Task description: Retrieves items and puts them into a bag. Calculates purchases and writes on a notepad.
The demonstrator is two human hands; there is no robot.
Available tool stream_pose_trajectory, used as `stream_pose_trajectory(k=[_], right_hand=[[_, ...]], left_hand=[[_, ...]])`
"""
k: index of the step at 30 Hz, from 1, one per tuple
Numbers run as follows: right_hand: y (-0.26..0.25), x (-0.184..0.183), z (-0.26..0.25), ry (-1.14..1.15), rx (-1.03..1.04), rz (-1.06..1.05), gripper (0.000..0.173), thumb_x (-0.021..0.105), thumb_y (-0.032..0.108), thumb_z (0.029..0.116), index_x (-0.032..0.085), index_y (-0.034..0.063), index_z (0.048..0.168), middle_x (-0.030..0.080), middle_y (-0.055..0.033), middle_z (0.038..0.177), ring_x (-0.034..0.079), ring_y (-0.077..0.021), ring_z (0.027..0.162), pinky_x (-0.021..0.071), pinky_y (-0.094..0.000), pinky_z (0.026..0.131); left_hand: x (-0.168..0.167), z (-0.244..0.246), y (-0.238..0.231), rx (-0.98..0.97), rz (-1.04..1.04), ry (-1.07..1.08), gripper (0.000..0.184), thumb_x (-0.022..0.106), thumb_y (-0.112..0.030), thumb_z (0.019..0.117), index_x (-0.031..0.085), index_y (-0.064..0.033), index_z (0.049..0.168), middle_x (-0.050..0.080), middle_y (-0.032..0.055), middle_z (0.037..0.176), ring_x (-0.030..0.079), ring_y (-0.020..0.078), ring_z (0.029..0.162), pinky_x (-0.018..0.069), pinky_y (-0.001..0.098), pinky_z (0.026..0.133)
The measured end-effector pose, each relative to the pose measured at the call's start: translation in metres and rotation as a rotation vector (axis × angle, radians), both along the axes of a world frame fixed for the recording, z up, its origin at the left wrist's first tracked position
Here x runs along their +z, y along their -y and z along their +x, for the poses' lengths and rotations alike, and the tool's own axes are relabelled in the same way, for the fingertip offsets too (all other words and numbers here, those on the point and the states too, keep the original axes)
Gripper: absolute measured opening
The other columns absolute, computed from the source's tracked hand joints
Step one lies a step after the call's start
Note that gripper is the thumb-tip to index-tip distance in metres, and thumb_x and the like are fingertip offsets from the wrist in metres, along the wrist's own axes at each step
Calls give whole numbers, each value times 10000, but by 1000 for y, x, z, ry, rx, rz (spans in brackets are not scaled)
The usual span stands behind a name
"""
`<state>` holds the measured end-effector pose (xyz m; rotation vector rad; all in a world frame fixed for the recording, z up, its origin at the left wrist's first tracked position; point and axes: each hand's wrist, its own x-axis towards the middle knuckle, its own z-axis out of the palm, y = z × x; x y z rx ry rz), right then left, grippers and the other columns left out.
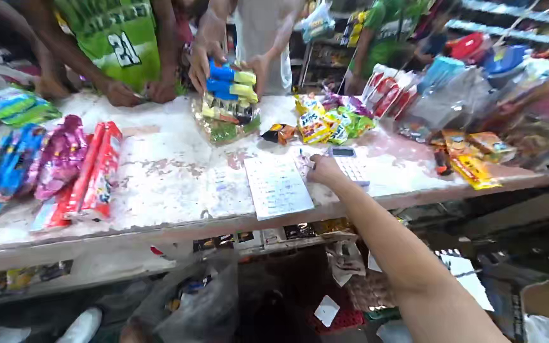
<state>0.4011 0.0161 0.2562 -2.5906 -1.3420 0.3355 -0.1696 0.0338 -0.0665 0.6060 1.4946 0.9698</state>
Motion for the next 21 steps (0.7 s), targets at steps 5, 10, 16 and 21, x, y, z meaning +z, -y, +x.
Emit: stream_pose_trajectory(k=[5, 10, 16, 21], right_hand=[[43, 30, 29, -490, -18, 350, 211, 628, 43, 931, 640, -43, 1124, 668, -126, 978, 601, -180, 735, 521, -363, 671], [67, -16, -24, -943, 24, 816, 142, 551, 132, 1012, 618, 81, 1126, 685, -2, 929, 661, -107, 790, 589, -338, 747], [45, -23, -73, -720, -21, 754, 246, 582, 257, 1046, 590, 95, 862, 563, 35, 654, 517, -31, 527, 473, -211, 513], [46, -27, -77, -680, -58, 756, 248, 636, 216, 1021, 606, 79, 817, 596, 32, 622, 530, -26, 490, 471, -194, 484]], left_hand=[[20, -4, 4, 9, -171, -426, 475, 422, -357, 1099, 481, -6, 1413, 582, 191, 1209, 566, 216, 979, 504, 445, 873], [-32, -49, 31, -104, -393, -630, 518, 532, -364, 1053, 530, 16, 1405, 596, 298, 1293, 603, 401, 1111, 494, 595, 928], [-21, -35, 9, -518, -433, -738, 456, 478, -255, 1090, 515, 86, 1389, 541, 344, 1377, 545, 481, 1260, 440, 638, 1033], [74, 40, -36, -1131, -266, -1134, 667, 622, -344, 1002, 408, 18, 1520, 460, 342, 1483, 466, 521, 1364, 391, 678, 1096]])
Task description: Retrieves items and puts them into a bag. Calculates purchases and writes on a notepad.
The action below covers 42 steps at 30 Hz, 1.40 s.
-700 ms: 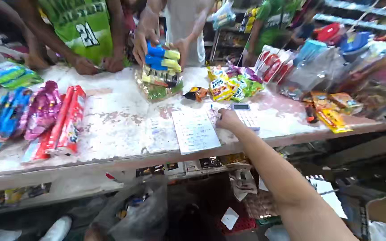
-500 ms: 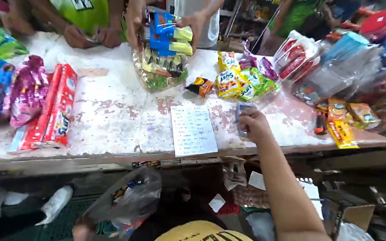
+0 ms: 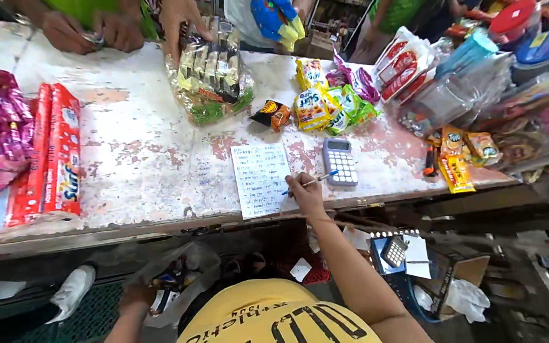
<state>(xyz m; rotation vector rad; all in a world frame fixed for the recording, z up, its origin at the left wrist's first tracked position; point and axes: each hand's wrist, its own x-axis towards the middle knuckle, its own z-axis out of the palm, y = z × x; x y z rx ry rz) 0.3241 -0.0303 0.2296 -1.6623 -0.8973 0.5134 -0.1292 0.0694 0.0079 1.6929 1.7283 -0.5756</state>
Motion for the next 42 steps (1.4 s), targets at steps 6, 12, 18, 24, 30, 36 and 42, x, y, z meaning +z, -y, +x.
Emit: stream_pose_trajectory(k=[6, 12, 18, 24, 30, 36, 42], right_hand=[[-8, -7, -6, 89, -5, 7, 201, 734, 31, 908, 615, -3, 749, 584, 18, 602, 514, -2, 510, 475, -192, 524], [-4, 0, 1, 85, -37, -30, 200, 709, 24, 916, 607, 2, 745, 562, 13, 598, 499, -7, 509, 467, -195, 523], [-3, -11, 3, 160, 7, 21, 198, 696, 27, 911, 606, -20, 741, 567, -8, 616, 504, -22, 531, 461, -210, 534], [-5, -10, 6, 151, 18, -17, 220, 695, 32, 912, 590, -6, 722, 533, 0, 587, 478, -24, 508, 437, -211, 513], [-5, -9, 7, 139, 14, 21, 217, 690, 0, 902, 589, -3, 710, 531, 10, 578, 471, -9, 501, 426, -190, 504], [-5, -9, 6, 106, -6, 50, 191, 691, -13, 903, 596, -7, 738, 542, 10, 603, 481, -2, 520, 436, -177, 518], [-7, -15, 9, 128, 17, 94, 203, 669, -8, 893, 588, 18, 708, 533, 45, 593, 483, 27, 529, 432, -157, 521]], left_hand=[[138, 133, 2, -787, 719, 904, 280, 543, -213, 1010, 742, -85, 1159, 732, 155, 1121, 685, 385, 1085, 546, 576, 918], [201, 230, -25, -1017, 945, 1121, 321, 530, -344, 1038, 747, -132, 1144, 727, 110, 1121, 670, 330, 1110, 522, 544, 946], [192, 269, -53, -1046, 749, 1038, 533, 502, -592, 986, 692, -213, 1310, 585, 116, 1445, 437, 378, 1427, 344, 630, 1127], [190, 271, -53, -1188, 674, 900, 701, 434, -777, 914, 629, -306, 1395, 485, 48, 1568, 331, 335, 1514, 252, 649, 1180], [192, 272, -54, -1227, 644, 830, 699, 452, -772, 906, 621, -310, 1402, 475, 43, 1577, 337, 315, 1514, 231, 633, 1196], [193, 271, -54, -1225, 662, 861, 714, 422, -783, 912, 633, -298, 1392, 488, 59, 1565, 358, 321, 1503, 243, 636, 1188], [193, 272, -55, -1217, 643, 845, 702, 454, -781, 901, 624, -318, 1400, 484, 40, 1569, 355, 304, 1505, 246, 628, 1190]])
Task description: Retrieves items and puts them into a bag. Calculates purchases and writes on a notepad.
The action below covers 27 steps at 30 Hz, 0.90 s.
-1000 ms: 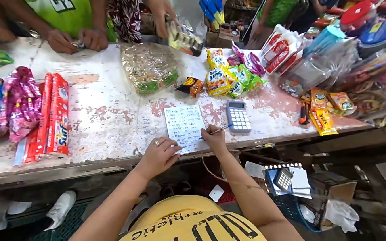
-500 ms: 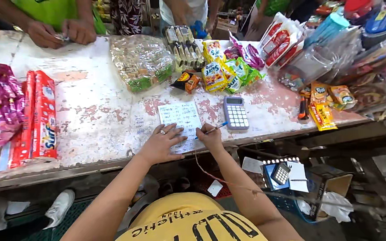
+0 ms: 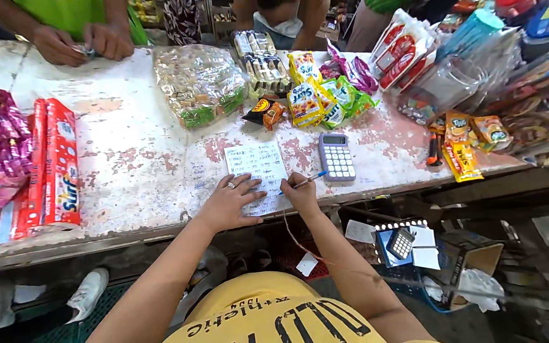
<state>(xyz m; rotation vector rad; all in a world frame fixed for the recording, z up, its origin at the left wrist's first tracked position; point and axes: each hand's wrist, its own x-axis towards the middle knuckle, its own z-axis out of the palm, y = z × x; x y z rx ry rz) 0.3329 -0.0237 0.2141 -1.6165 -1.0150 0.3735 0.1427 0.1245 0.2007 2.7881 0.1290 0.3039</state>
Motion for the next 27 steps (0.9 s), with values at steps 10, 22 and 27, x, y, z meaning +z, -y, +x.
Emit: stream_pose_trajectory(k=[10, 22, 27], right_hand=[[5, 3, -2, 60, -52, -46, 202, 686, -1, 895, 595, -18, 715, 527, -6, 583, 461, -22, 502, 413, -201, 504], [4, 6, -1, 82, -69, -62, 210, 684, -4, 894, 592, -1, 706, 514, -4, 570, 450, -19, 491, 394, -187, 487], [4, 10, -3, 56, -86, -94, 218, 678, -16, 903, 572, -10, 712, 502, -14, 574, 441, -31, 498, 398, -200, 494]], left_hand=[[0, 0, 0, -7, -11, 8, 719, 445, -789, 897, 637, -298, 1387, 490, 50, 1562, 363, 314, 1500, 241, 639, 1190], [0, -1, 1, -2, 3, 29, 722, 454, -797, 888, 643, -303, 1380, 497, 44, 1557, 370, 304, 1498, 255, 629, 1187], [0, -1, 0, -4, 4, 27, 729, 456, -796, 886, 640, -295, 1384, 491, 49, 1562, 368, 311, 1498, 253, 637, 1182]])
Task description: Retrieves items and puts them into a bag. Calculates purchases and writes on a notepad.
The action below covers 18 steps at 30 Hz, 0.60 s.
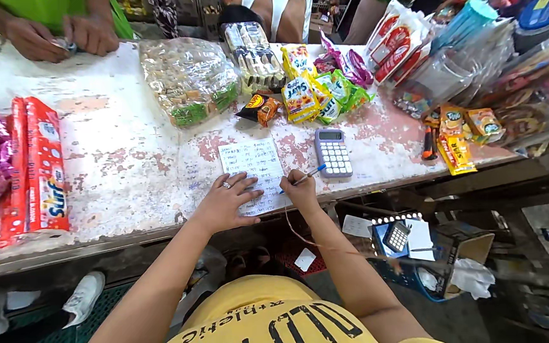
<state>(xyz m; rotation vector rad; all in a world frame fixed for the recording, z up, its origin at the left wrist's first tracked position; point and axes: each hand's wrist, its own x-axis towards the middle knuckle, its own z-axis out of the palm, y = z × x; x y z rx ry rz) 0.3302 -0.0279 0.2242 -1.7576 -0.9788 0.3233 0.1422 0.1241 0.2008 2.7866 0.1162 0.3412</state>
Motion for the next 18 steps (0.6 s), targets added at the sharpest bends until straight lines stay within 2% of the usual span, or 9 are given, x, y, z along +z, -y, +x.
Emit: stream_pose_trajectory(k=[3, 7, 11, 15, 18], right_hand=[[0, -1, -1, -15, -21, 31, 232, 672, -5, 903, 573, 26, 697, 506, 2, 564, 442, -23, 474, 386, -187, 468], [-2, -10, 4, 8, 9, 90, 222, 663, -26, 889, 559, 12, 696, 492, 13, 562, 433, -9, 479, 387, -173, 476], [-3, -6, 7, 12, 24, 15, 202, 665, -4, 892, 571, -8, 713, 482, 8, 563, 426, -29, 490, 391, -212, 494], [3, 9, 11, -137, -46, -84, 184, 695, 40, 923, 607, 1, 767, 526, 4, 603, 462, -35, 510, 431, -225, 513], [5, 8, 16, -130, -61, -100, 198, 705, 50, 930, 608, -6, 767, 544, -8, 601, 483, -42, 507, 451, -231, 515]], left_hand=[[0, 0, 0, 1, -5, -19, 726, 461, -797, 884, 632, -308, 1392, 477, 36, 1573, 344, 298, 1512, 235, 628, 1196], [0, 0, 0, 1, -4, -22, 732, 445, -809, 885, 630, -317, 1394, 478, 43, 1573, 346, 305, 1510, 235, 632, 1193], [1, 0, -1, -2, -24, -22, 728, 455, -796, 889, 623, -306, 1401, 490, 60, 1562, 353, 323, 1505, 244, 645, 1188], [1, 0, -1, -5, -25, -20, 740, 432, -807, 892, 616, -311, 1409, 494, 51, 1559, 363, 312, 1501, 245, 646, 1183], [1, 1, -1, -7, -31, -35, 735, 427, -804, 895, 608, -320, 1417, 488, 44, 1565, 351, 303, 1508, 231, 635, 1192]])
